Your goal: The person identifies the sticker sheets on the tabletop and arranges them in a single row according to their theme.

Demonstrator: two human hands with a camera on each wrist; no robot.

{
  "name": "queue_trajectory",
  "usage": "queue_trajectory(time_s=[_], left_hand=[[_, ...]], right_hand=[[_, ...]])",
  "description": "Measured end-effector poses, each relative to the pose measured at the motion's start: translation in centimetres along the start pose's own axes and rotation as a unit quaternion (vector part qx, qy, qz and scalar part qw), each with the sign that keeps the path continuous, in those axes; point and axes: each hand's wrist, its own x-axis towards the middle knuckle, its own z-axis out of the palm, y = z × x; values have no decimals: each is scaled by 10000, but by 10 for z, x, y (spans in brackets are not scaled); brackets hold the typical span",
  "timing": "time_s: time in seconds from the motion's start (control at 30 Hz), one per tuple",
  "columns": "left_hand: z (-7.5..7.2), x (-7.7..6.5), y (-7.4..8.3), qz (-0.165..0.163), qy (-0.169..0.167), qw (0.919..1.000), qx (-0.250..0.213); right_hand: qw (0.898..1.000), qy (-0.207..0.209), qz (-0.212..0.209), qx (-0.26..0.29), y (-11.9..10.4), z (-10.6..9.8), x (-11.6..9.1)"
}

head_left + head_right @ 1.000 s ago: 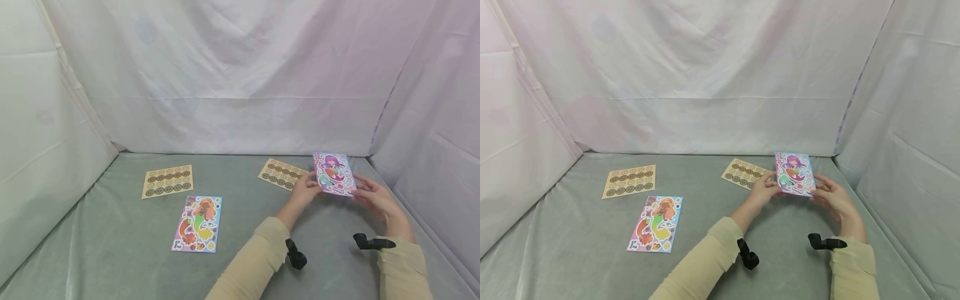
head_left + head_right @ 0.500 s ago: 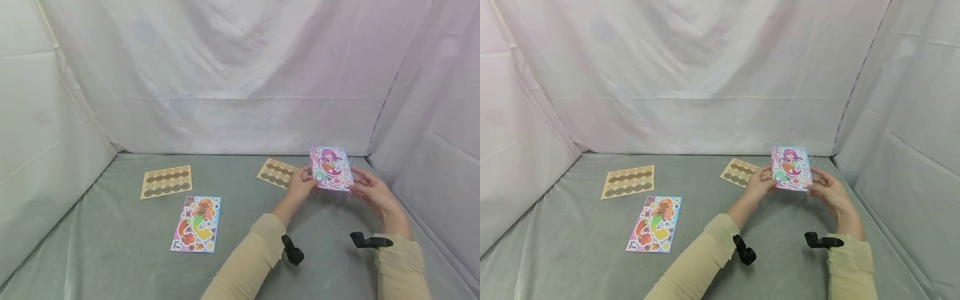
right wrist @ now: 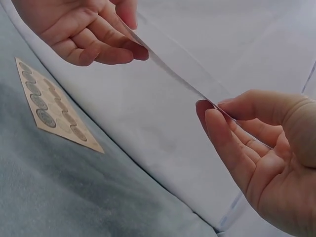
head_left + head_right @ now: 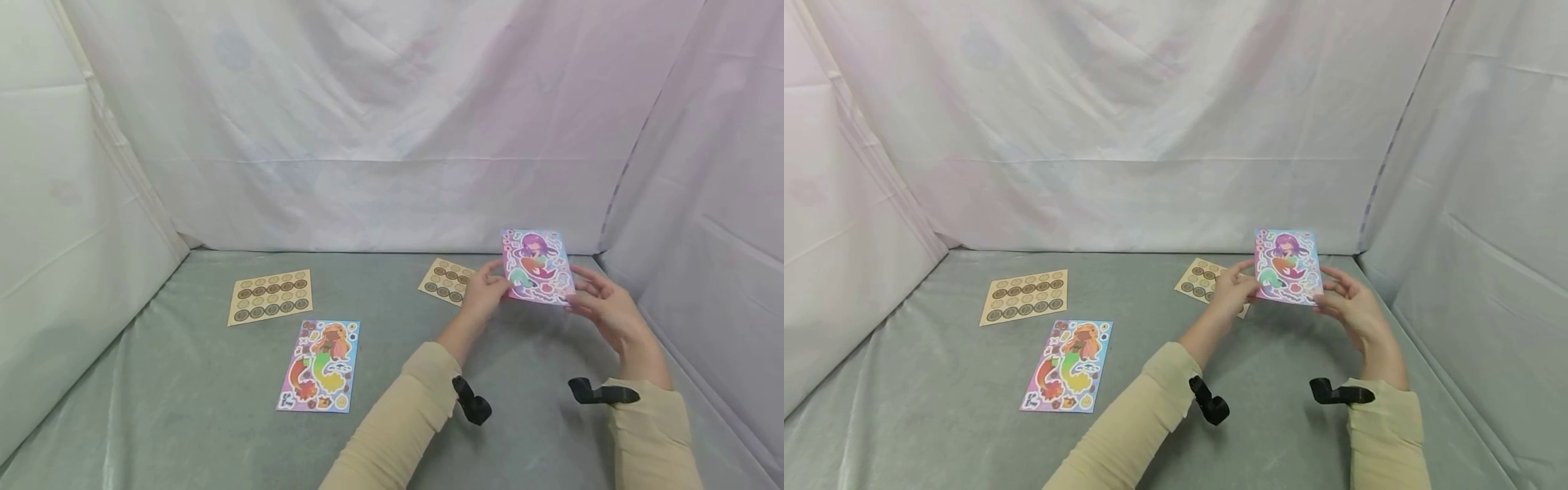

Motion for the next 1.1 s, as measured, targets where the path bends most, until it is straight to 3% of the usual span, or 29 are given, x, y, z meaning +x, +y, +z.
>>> queue_trajectory(time_s=[0.33,0.87,1.1], left_hand=[[-10,-2,11,155,-228,9996,-103],[-20,-12,20,335,-290,9983,-369],[-30,-19,27,390,-406,9977,-387]], right_hand=[[9986,-168,-307,387,-12,7,-4],[9975,-221,-673,32,-27,17,-11],[9959,-400,-804,124,-34,22,-15]])
